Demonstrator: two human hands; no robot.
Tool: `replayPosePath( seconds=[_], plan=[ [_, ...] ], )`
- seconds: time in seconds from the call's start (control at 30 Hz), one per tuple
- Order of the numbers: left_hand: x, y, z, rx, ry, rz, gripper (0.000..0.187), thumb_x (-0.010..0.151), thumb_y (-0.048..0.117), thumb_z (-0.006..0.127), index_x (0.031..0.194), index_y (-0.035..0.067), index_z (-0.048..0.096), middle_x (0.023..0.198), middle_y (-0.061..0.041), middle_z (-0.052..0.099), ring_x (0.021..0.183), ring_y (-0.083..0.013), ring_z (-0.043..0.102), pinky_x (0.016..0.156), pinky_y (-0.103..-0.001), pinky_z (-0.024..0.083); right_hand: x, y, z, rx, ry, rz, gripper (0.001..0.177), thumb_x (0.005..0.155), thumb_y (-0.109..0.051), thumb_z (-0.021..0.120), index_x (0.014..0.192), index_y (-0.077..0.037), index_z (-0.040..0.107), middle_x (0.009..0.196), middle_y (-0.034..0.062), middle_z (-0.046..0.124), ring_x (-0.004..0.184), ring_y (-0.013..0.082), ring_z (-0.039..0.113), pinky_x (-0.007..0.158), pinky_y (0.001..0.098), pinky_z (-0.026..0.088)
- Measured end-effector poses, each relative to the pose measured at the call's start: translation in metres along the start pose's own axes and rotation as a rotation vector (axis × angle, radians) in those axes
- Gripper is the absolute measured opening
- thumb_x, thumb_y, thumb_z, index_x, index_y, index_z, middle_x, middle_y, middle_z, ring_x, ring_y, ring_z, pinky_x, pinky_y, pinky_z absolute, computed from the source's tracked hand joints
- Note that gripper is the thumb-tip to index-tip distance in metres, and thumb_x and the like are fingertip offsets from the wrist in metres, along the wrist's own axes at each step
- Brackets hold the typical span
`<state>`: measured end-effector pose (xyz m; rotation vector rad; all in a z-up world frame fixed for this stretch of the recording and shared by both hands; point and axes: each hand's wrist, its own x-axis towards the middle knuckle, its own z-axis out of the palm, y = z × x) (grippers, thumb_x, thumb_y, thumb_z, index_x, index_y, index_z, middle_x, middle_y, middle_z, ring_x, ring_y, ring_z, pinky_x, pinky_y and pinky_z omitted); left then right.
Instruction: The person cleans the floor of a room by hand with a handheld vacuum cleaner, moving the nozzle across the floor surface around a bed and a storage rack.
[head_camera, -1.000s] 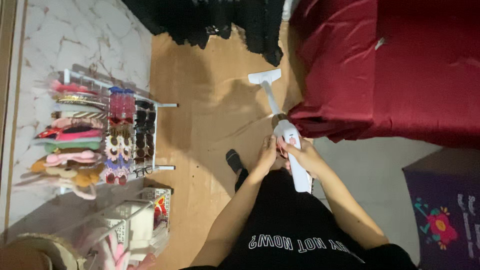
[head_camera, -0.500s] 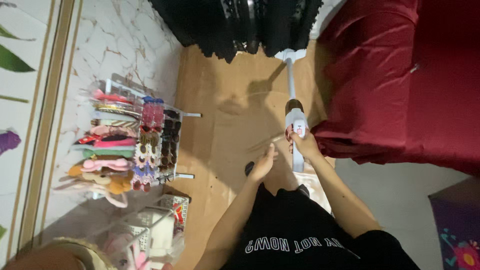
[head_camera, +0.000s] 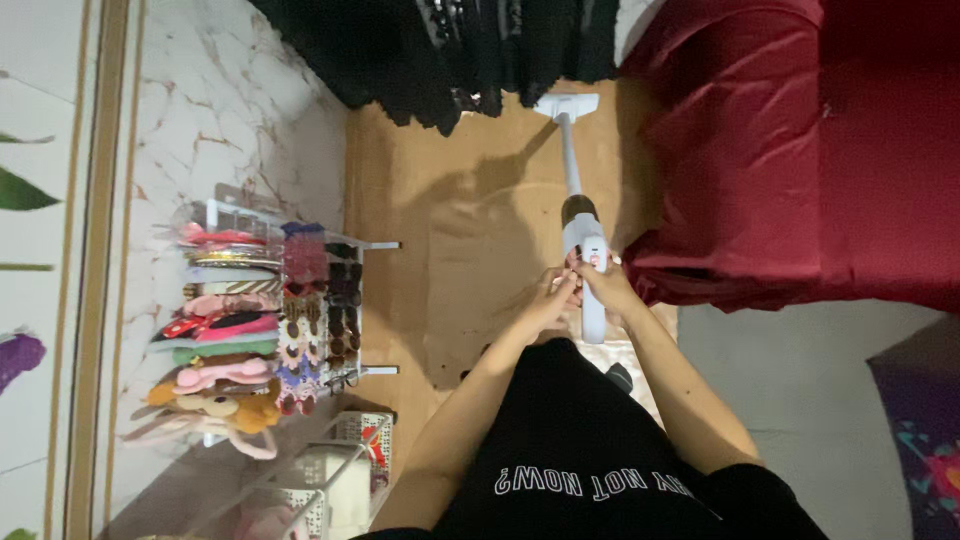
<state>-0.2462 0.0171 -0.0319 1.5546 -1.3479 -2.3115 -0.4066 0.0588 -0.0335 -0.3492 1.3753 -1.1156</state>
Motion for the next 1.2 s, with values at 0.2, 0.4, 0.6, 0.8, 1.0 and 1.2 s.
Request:
replayPosePath(
  seconds=[0.2,0.4,0.6,0.8,1.0,1.2],
  plan=[
    [-0.019,-0.016,0.065,-0.153,0.162,0.549,0.058,0.108,0.036,0.052,0.155,0.008,0.032,0.136,-0.008,0.06,0.124,-0.0159,0.059,0.101,-0.03,0.049,-0.048,0.001,-0.016,0.17,-0.112,0.189,0.055,0.097,-0.044,0.059,0.137,-0.007,0.053,0.118,0.0069,0.067,0.102,0.0183,0.067,0.086,0.0369,0.058],
    [-0.107,-0.004,0.116,-0.224,0.114,0.235,0.057,0.104,0.039,0.045,0.155,0.014,0.035,0.088,-0.018,0.059,0.058,-0.025,0.062,0.048,-0.036,0.055,-0.11,-0.025,-0.046,-0.276,-0.222,0.067,0.064,0.101,-0.057,0.044,0.138,-0.006,0.055,0.123,0.0079,0.068,0.107,0.0168,0.067,0.093,0.035,0.055],
    [-0.144,-0.014,0.143,-0.305,0.061,0.242,0.056,0.102,0.049,0.048,0.147,0.017,0.038,0.089,-0.001,0.063,0.06,-0.0162,0.07,0.048,-0.038,0.061,-0.157,-0.063,-0.084,-0.87,-0.205,-0.149,0.058,0.1,-0.054,0.053,0.111,-0.002,0.076,0.088,0.0104,0.074,0.081,0.016,0.069,0.074,0.0317,0.053],
    [-0.091,-0.049,0.127,-0.236,0.24,0.145,0.065,0.096,0.065,0.045,0.132,0.012,0.054,0.067,-0.008,0.062,0.045,-0.0201,0.061,0.04,-0.036,0.053,-0.172,-0.052,-0.118,-0.662,-0.169,-0.215,0.042,0.098,-0.043,0.063,0.099,-0.002,0.07,0.076,0.0048,0.071,0.067,0.0093,0.064,0.061,0.0258,0.052],
    [-0.023,-0.034,0.119,-0.09,0.369,0.126,0.063,0.096,0.068,0.037,0.132,0.019,0.052,0.06,-0.009,0.054,0.04,-0.0209,0.055,0.037,-0.034,0.048,-0.171,-0.026,-0.128,-0.642,-0.137,-0.136,0.037,0.096,-0.04,0.064,0.1,-0.004,0.069,0.074,0.0035,0.069,0.064,0.0101,0.062,0.058,0.0271,0.05],
    [-0.006,0.004,0.107,-0.123,0.357,0.246,0.066,0.097,0.067,0.039,0.124,0.01,0.06,0.059,-0.007,0.055,0.037,-0.021,0.055,0.032,-0.034,0.046,-0.147,-0.015,-0.091,-0.691,-0.142,-0.202,0.039,0.098,-0.042,0.064,0.092,-0.003,0.069,0.07,0.0028,0.071,0.063,0.0099,0.067,0.06,0.025,0.053]
  ],
)
